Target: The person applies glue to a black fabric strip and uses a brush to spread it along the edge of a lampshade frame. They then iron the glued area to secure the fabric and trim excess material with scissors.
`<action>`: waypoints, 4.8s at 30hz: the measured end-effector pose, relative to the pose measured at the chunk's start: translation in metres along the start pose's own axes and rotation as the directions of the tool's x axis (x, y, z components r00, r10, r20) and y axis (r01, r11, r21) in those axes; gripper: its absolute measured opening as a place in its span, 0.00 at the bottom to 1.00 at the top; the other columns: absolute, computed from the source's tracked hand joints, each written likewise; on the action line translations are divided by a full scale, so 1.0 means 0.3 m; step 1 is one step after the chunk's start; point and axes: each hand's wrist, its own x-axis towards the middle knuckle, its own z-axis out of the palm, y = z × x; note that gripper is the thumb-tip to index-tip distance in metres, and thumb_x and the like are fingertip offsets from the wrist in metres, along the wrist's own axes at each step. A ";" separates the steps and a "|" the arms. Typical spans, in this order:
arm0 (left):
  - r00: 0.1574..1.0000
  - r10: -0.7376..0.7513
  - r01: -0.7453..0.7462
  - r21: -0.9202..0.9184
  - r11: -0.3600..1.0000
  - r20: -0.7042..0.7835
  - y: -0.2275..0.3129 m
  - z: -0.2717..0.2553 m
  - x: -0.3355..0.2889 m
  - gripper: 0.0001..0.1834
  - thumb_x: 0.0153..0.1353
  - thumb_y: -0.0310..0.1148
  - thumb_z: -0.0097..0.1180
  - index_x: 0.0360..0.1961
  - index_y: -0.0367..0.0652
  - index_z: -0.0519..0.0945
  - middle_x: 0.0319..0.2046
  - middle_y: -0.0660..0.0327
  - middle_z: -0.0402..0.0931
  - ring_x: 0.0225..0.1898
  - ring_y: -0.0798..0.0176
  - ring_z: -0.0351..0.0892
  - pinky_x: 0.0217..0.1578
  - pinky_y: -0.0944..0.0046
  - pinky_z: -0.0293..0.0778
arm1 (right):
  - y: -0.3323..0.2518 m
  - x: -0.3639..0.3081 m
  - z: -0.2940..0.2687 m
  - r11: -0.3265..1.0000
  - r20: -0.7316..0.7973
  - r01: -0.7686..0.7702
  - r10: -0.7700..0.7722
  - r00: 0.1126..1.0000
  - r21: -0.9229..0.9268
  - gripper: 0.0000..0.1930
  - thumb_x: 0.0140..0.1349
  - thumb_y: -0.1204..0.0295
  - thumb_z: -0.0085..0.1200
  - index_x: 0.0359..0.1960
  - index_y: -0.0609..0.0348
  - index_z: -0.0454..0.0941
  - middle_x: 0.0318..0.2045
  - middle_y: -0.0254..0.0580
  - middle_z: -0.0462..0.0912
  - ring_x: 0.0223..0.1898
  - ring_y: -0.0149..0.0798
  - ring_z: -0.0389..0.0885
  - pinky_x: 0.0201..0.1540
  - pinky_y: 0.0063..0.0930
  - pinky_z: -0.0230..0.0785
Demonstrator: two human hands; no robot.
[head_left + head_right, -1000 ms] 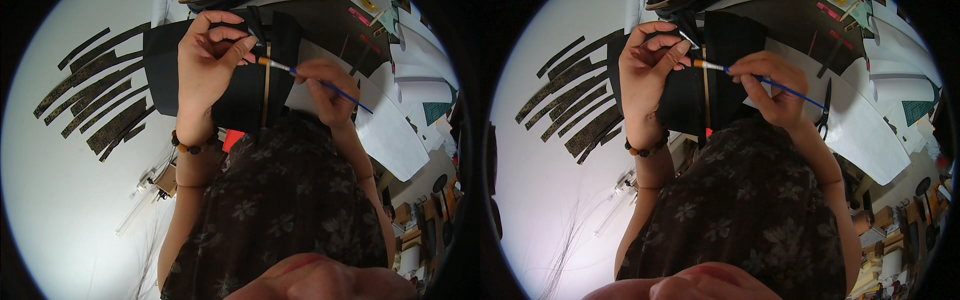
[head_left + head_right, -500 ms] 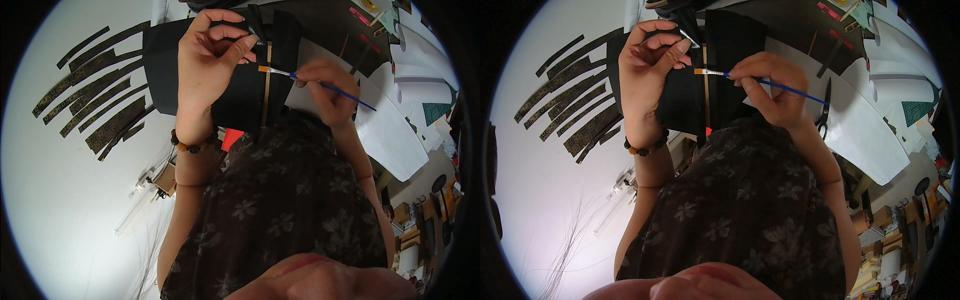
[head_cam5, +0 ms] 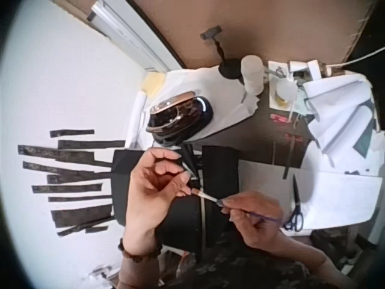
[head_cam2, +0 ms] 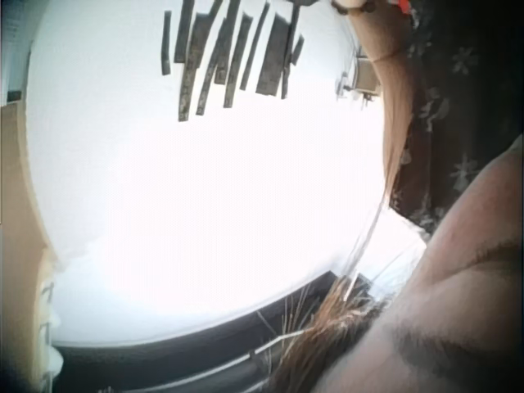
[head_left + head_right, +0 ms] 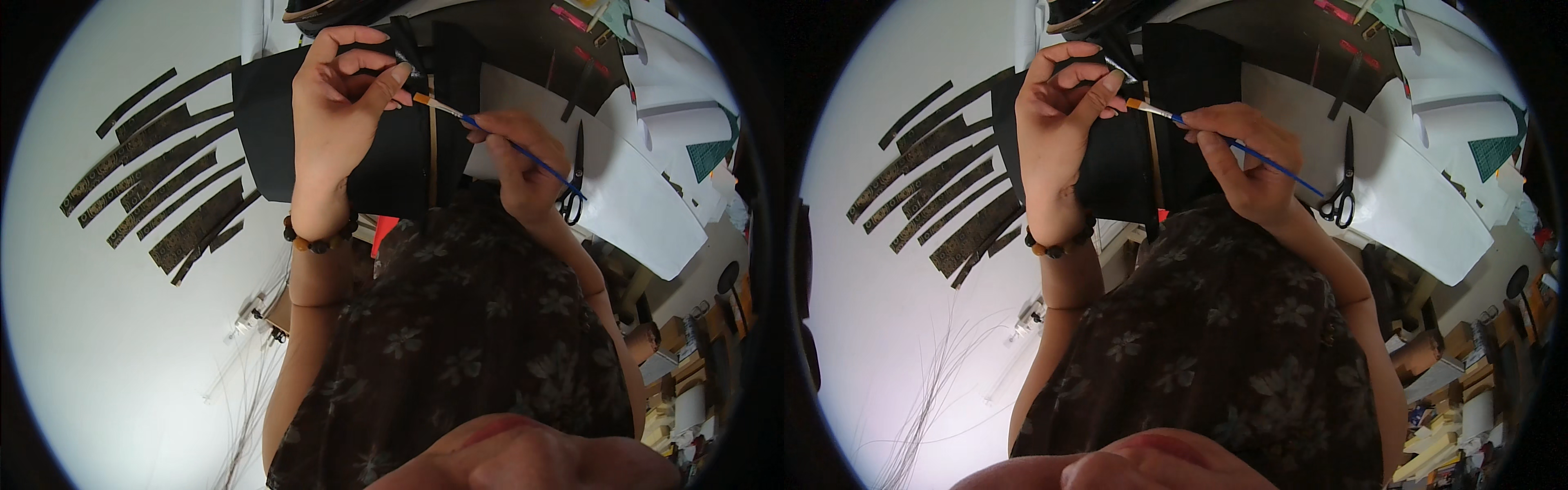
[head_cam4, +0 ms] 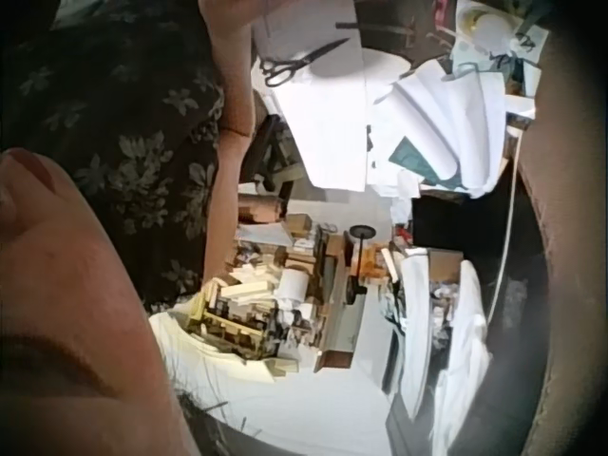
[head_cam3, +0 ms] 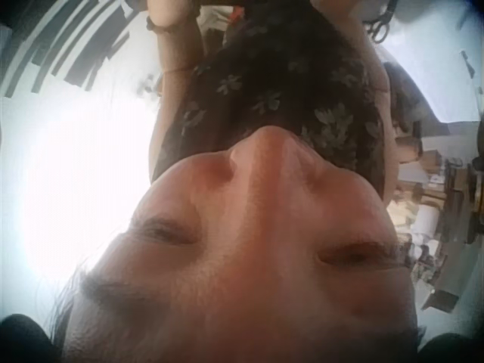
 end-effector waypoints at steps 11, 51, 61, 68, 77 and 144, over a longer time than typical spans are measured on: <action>0.997 0.021 -0.020 -0.010 1.000 0.074 -0.004 -0.002 0.009 0.17 0.58 0.16 0.59 0.47 0.33 0.70 0.30 0.60 0.80 0.27 0.67 0.83 0.27 0.75 0.77 | -0.006 -0.079 0.052 1.000 -0.111 0.011 -0.011 0.994 -0.004 0.07 0.60 0.85 0.50 0.38 0.70 0.79 0.33 0.50 0.83 0.31 0.34 0.83 0.35 0.21 0.75; 0.992 0.056 -0.057 0.001 0.998 0.117 -0.008 0.005 0.005 0.17 0.59 0.18 0.60 0.47 0.38 0.70 0.33 0.60 0.80 0.22 0.67 0.79 0.24 0.70 0.75 | 0.006 -0.127 0.103 0.994 -0.274 0.017 0.013 0.962 0.110 0.06 0.62 0.81 0.51 0.36 0.68 0.81 0.32 0.42 0.81 0.34 0.29 0.80 0.37 0.19 0.72; 0.989 0.063 -0.064 -0.001 0.998 0.130 -0.011 0.003 0.005 0.17 0.59 0.18 0.59 0.47 0.40 0.69 0.33 0.61 0.79 0.22 0.66 0.79 0.22 0.70 0.73 | -0.008 -0.141 0.100 0.994 -0.260 0.000 0.027 0.965 0.106 0.06 0.61 0.82 0.51 0.36 0.68 0.80 0.31 0.41 0.81 0.33 0.28 0.80 0.36 0.20 0.72; 0.988 0.066 -0.067 0.004 0.998 0.139 -0.010 0.005 -0.002 0.17 0.60 0.18 0.58 0.48 0.40 0.68 0.33 0.61 0.79 0.20 0.65 0.78 0.20 0.70 0.72 | 0.008 -0.153 0.103 0.993 -0.248 0.021 0.008 0.969 0.115 0.06 0.62 0.82 0.51 0.36 0.68 0.80 0.31 0.41 0.82 0.33 0.28 0.80 0.36 0.19 0.72; 0.988 0.058 -0.067 0.058 0.996 0.142 -0.004 0.010 -0.004 0.16 0.61 0.19 0.57 0.48 0.40 0.67 0.34 0.61 0.78 0.20 0.66 0.78 0.16 0.72 0.66 | -0.007 -0.149 0.127 0.994 -0.370 0.019 0.024 0.929 0.111 0.06 0.60 0.82 0.51 0.35 0.67 0.81 0.31 0.41 0.81 0.30 0.28 0.79 0.34 0.19 0.71; 0.957 -0.185 0.146 0.181 0.973 0.222 0.021 -0.024 -0.112 0.09 0.64 0.30 0.57 0.34 0.32 0.82 0.24 0.58 0.81 0.12 0.75 0.69 0.12 0.78 0.59 | 0.012 -0.196 0.121 0.996 -0.294 0.050 -0.026 0.955 0.073 0.07 0.61 0.82 0.51 0.37 0.67 0.81 0.34 0.43 0.81 0.34 0.32 0.82 0.38 0.22 0.74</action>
